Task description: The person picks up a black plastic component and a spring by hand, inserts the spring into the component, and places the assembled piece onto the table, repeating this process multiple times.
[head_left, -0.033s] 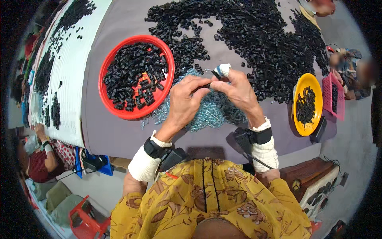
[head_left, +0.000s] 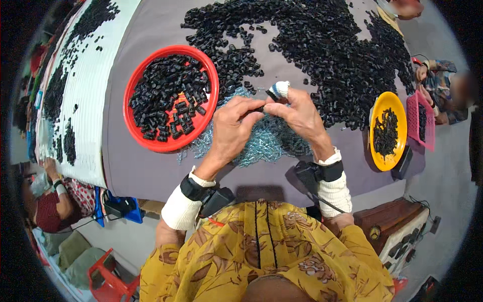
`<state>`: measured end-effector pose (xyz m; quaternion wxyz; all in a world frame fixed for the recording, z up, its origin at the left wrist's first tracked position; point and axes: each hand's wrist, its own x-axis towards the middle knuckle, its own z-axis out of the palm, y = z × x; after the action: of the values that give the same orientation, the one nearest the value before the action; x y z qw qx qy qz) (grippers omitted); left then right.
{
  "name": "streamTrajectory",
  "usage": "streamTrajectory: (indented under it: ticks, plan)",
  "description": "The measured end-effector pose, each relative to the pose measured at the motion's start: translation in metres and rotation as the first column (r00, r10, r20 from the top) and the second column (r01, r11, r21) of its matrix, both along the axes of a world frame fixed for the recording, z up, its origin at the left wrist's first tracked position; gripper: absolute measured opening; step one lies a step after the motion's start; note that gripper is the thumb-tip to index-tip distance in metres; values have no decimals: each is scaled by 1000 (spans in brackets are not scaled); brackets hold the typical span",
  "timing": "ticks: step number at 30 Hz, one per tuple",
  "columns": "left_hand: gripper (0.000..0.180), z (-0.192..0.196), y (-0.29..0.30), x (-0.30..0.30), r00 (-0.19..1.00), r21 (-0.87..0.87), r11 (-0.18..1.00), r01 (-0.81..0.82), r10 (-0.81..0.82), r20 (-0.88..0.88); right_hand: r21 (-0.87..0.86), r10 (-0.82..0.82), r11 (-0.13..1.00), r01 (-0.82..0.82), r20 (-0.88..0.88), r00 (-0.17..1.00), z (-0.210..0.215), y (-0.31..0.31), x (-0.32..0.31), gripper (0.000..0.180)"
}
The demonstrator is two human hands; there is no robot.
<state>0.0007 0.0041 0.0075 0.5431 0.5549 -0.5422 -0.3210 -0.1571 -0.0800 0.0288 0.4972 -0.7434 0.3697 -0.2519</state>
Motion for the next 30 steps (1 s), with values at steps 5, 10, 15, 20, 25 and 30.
streamTrajectory:
  ticks: [5,10,15,20,25,30]
  plan:
    - [20,4,2,2,991,136,990,27,-9,-134,-360,-192,921,146,-95,977,4,-26,-19,18]
    - [21,6,-5,0,914,207,974,91,0,-406,-759,-382,649,-44,-376,844,-31,-70,-48,3]
    - [23,5,-9,1,868,227,966,123,6,-496,-788,-387,590,-175,-466,795,-47,-73,-42,4]
    - [23,3,-12,1,822,249,958,141,26,-569,-740,-311,642,-202,-492,813,-32,-66,-39,9]
    - [22,8,-15,-3,723,285,942,178,71,-687,-444,0,894,-64,-143,990,4,-23,-11,14]
    - [20,7,-14,-3,679,220,955,200,27,-733,-431,69,898,-88,-58,996,16,-4,5,14]
